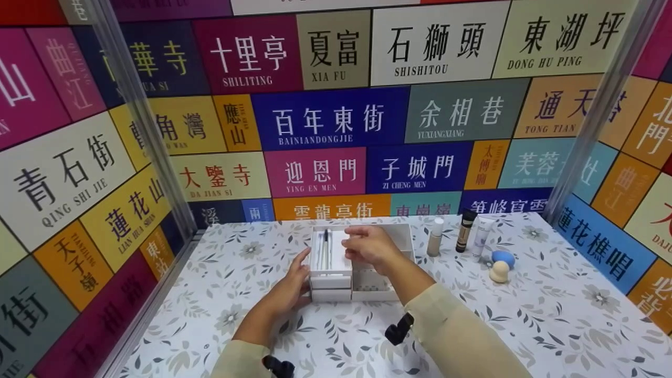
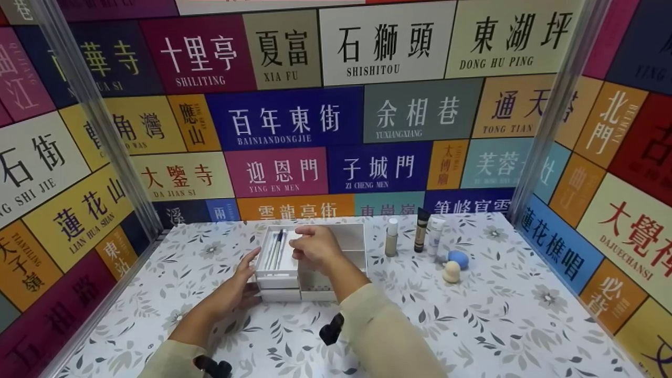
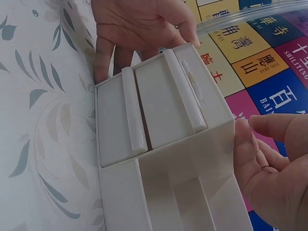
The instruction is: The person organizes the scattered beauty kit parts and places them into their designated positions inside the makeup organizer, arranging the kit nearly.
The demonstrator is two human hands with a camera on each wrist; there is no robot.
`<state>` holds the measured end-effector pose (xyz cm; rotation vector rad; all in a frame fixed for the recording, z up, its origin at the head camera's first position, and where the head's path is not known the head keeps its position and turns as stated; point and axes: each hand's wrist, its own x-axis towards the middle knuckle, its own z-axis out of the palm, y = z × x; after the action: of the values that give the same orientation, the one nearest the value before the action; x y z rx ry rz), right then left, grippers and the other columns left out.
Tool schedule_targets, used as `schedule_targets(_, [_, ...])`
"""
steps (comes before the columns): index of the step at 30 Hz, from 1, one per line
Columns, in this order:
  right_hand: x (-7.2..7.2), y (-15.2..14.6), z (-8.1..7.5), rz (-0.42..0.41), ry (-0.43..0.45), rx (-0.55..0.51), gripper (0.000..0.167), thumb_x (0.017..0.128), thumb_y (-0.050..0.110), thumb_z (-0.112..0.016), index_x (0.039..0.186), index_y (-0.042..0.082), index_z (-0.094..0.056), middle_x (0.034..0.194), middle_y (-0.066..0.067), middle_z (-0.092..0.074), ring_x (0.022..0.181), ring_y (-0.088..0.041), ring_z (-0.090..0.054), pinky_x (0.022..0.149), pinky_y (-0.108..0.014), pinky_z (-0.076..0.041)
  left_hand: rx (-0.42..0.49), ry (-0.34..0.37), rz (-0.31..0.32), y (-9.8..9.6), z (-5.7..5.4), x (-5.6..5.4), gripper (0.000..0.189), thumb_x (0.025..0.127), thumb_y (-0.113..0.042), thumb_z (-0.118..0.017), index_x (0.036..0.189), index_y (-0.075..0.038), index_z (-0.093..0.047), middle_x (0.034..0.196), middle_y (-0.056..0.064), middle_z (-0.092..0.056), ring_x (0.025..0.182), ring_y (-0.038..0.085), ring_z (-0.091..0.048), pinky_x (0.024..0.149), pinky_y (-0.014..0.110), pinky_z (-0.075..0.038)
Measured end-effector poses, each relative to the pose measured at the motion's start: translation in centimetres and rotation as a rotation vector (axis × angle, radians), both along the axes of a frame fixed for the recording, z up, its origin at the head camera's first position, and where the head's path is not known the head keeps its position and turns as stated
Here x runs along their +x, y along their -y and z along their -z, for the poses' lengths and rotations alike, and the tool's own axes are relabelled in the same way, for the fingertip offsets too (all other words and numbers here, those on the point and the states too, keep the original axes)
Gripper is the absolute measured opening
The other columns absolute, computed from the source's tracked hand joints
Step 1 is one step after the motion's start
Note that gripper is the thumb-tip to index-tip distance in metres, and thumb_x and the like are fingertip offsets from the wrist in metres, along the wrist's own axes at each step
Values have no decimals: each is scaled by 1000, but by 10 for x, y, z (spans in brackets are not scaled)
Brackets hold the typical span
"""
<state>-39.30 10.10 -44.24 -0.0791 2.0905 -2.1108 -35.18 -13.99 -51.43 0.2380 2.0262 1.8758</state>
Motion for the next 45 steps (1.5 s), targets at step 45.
schedule_targets(45, [38, -200, 21, 193, -41, 77, 59, 105, 18, -70, 157, 2, -48, 111, 3, -72, 98, -11, -74, 89, -25, -64, -43, 23, -29, 1, -1, 1, 54, 114, -51, -31, 165, -57, -17, 177, 17, -28, 160, 47, -36, 127, 66, -33])
